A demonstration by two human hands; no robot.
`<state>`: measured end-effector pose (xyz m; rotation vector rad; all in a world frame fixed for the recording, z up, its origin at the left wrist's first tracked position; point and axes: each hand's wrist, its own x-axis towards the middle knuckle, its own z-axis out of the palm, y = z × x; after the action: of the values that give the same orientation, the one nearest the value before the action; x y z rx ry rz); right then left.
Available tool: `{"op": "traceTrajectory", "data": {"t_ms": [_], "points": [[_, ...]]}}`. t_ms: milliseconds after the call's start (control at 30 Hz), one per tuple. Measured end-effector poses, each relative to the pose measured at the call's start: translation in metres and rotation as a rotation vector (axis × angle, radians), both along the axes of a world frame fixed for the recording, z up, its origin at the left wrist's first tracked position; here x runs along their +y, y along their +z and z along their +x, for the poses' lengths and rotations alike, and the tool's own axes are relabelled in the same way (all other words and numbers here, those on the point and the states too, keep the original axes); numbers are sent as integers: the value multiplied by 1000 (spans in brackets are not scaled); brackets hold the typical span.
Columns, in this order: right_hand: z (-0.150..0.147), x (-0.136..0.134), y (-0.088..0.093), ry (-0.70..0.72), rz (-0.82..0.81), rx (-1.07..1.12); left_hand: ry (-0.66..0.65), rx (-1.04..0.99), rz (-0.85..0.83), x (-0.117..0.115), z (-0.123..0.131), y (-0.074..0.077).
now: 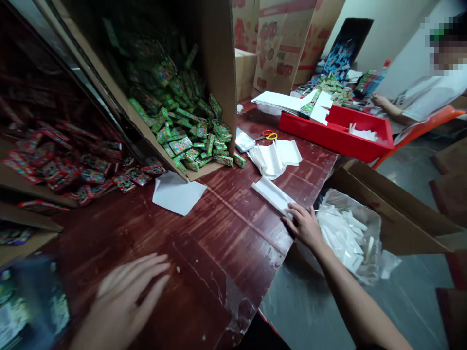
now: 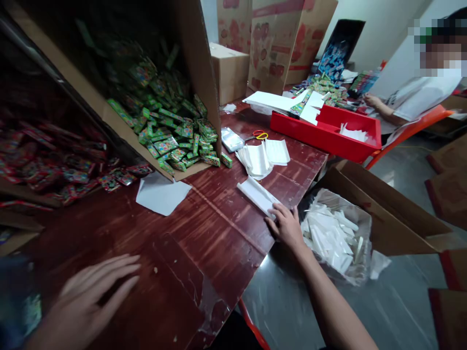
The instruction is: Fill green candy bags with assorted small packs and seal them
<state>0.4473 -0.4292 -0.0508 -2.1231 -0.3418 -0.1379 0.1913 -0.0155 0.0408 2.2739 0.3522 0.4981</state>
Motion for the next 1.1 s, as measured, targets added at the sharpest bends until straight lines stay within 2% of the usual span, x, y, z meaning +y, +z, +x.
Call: {"op": "traceTrajectory", "data": {"t_ms": [67, 100, 133, 200, 267, 300, 367, 433, 500, 567, 700, 800, 867, 967, 1100], "points": [[-13, 35, 17, 60, 162, 66, -118, 122, 49, -23, 18, -6], [-22, 52, 28, 60, 209, 93, -144, 165, -17, -34, 29, -7], [-34, 70, 38, 61, 268, 128, -140, 183, -165, -46, 40, -8], [-60, 108, 57, 84, 382, 216, -125, 195, -582, -67, 61, -7], [-80, 145, 67, 119, 506, 323, -122, 190, -936, -83, 79, -3], [-87, 160, 69, 241, 729, 513, -114, 180, -1023, -89, 87, -1], [-93, 176, 66, 321, 1030, 769, -66, 150, -1032, -94, 98, 1], [-98, 172, 61, 305, 1147, 858, 2, 151, -977, -95, 101, 1], [-104, 153, 56, 270, 1105, 803, 34, 211, -952, -94, 96, -3], [-108, 131, 53, 316, 995, 713, 45, 253, -920, -96, 85, -8], [-106, 110, 46, 488, 635, 526, 14, 110, -855, -96, 59, -16], [-103, 117, 45, 528, 495, 508, -93, 81, -812, -87, 37, -16], [-104, 127, 48, 600, 457, 567, -93, 113, -748, -78, 22, -14], [-109, 148, 52, 688, 474, 625, 2, 105, -647, -62, 1, -12], [-114, 177, 56, 691, 459, 597, 144, 105, -472, -42, -17, -9]]}}
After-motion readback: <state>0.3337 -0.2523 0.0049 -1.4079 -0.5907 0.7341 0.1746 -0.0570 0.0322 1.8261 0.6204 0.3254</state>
